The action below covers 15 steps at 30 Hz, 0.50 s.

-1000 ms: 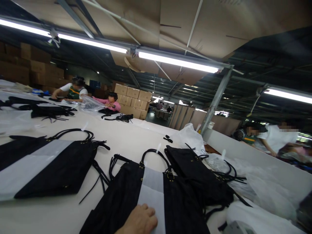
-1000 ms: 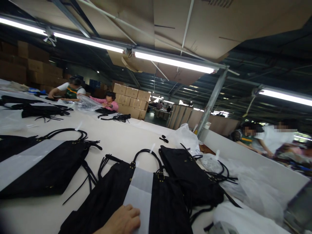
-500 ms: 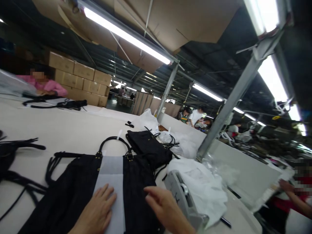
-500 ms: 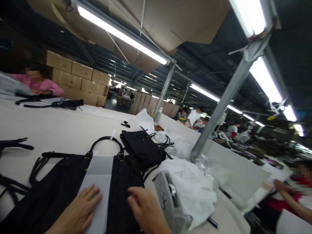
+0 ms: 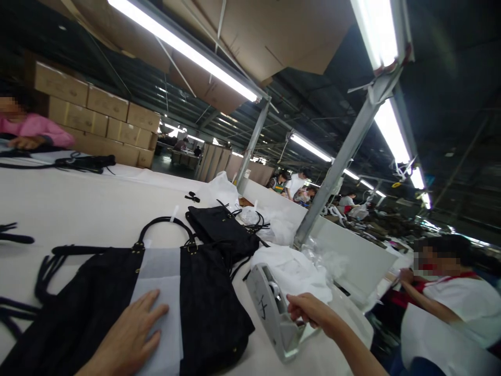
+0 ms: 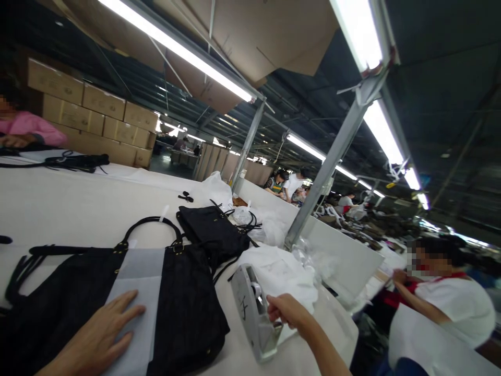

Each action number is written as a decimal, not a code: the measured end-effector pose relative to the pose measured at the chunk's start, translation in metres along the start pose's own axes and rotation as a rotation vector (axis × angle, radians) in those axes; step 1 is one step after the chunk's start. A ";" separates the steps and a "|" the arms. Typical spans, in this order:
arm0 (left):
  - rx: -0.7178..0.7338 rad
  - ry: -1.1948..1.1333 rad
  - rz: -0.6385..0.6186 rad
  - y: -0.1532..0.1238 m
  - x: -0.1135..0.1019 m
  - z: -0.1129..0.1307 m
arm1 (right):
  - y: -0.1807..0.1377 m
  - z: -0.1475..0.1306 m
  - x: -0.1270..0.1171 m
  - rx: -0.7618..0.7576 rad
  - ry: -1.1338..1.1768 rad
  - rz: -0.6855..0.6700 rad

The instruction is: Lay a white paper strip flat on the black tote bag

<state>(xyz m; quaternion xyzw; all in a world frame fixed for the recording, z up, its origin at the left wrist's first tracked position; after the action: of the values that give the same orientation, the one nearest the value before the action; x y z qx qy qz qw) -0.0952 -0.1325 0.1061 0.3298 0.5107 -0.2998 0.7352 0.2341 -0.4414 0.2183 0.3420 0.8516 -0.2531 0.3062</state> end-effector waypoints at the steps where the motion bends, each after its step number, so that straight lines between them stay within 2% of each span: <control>1: -0.001 0.000 0.002 0.000 -0.001 0.000 | -0.001 -0.003 0.001 -0.006 0.026 -0.014; 4: -0.010 -0.002 -0.024 0.000 -0.010 0.006 | -0.004 -0.012 -0.002 -0.040 0.065 -0.016; 9: -0.015 0.056 -0.109 0.006 -0.041 0.027 | -0.028 -0.019 -0.015 -0.100 0.103 0.060; 12: -0.005 0.117 -0.179 0.011 -0.052 0.035 | -0.046 0.005 -0.010 -0.087 0.099 0.090; 15: -0.037 0.182 -0.250 0.014 -0.056 0.037 | -0.060 0.053 0.013 -0.034 0.035 0.080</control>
<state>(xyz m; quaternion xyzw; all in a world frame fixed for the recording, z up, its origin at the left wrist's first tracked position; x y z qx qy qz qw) -0.0805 -0.1469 0.1712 0.2758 0.6179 -0.3484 0.6487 0.2009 -0.5075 0.1863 0.3750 0.8467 -0.2202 0.3067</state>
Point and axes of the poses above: each hand's wrist, its own y-axis towards the middle knuckle, its own x-axis out of the palm, z = x × y, the point moved 2 cm from there along y, towards the middle knuckle, and after that the axes turned 11 degrees about -x, right-handed, at the moved point
